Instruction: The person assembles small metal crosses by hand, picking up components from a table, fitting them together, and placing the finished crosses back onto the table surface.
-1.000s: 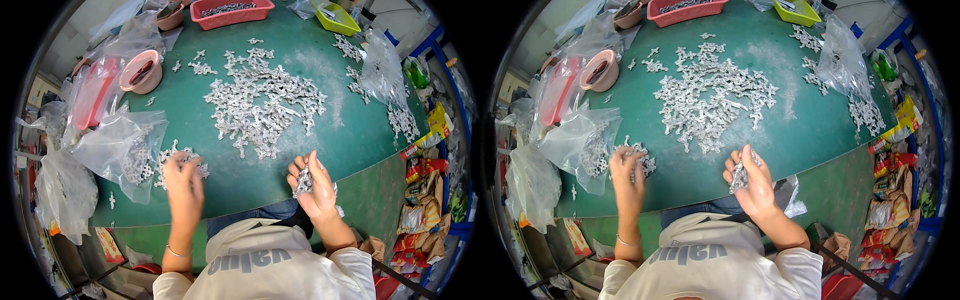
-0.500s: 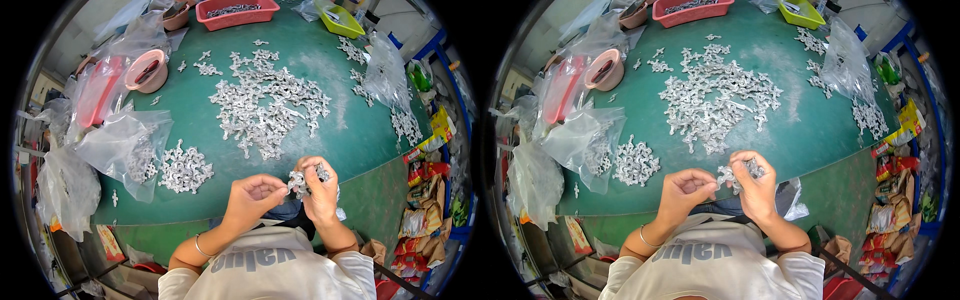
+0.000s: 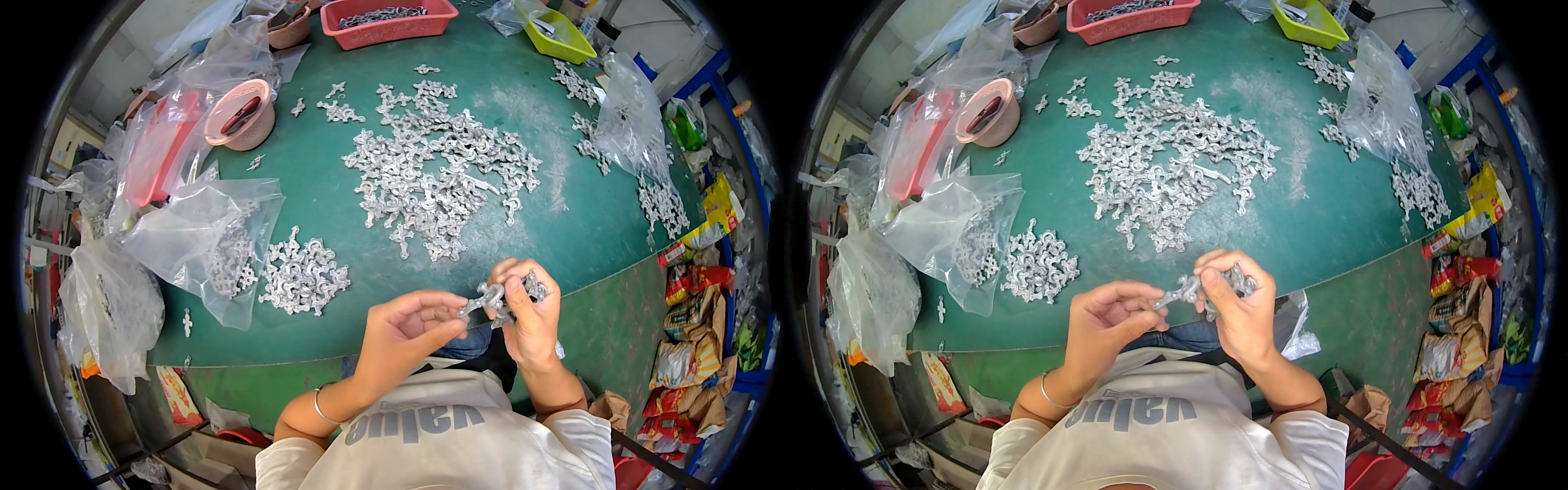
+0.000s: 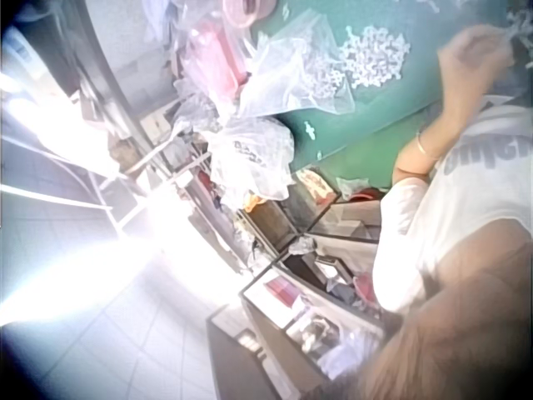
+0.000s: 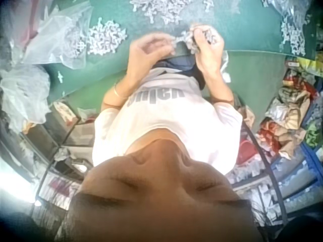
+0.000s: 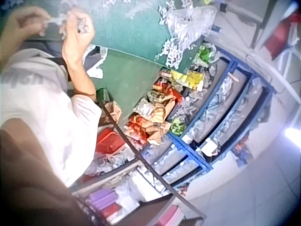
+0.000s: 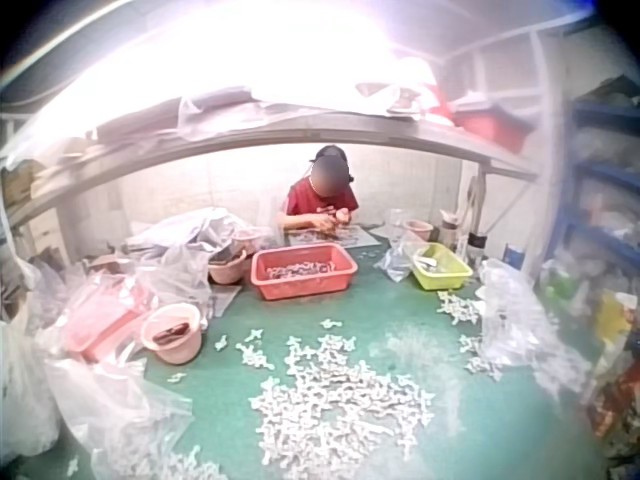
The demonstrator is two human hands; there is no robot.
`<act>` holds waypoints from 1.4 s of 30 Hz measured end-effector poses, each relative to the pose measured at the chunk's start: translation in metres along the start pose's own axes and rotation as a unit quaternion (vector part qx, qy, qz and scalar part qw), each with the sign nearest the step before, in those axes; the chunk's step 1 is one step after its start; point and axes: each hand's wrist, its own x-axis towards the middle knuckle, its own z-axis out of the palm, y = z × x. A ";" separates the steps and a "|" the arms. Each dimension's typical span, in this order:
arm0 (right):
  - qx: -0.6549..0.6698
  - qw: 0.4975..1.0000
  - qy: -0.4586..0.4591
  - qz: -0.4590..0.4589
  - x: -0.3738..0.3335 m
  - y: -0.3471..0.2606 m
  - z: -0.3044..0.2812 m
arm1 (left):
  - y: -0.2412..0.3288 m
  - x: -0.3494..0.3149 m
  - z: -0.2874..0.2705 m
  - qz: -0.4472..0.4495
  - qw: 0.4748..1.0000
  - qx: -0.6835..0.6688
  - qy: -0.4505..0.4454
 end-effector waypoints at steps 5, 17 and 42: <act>-0.025 1.000 0.000 0.000 0.001 0.000 0.000 | 0.004 -0.003 -0.004 -0.011 0.999 0.038 -0.013; 0.007 0.997 0.035 0.074 0.000 -0.005 0.003 | 0.000 0.002 -0.013 -0.181 0.972 -0.153 -0.011; 0.079 0.993 0.039 0.083 -0.003 0.003 0.003 | -0.023 0.005 -0.009 -0.103 0.991 -0.071 -0.042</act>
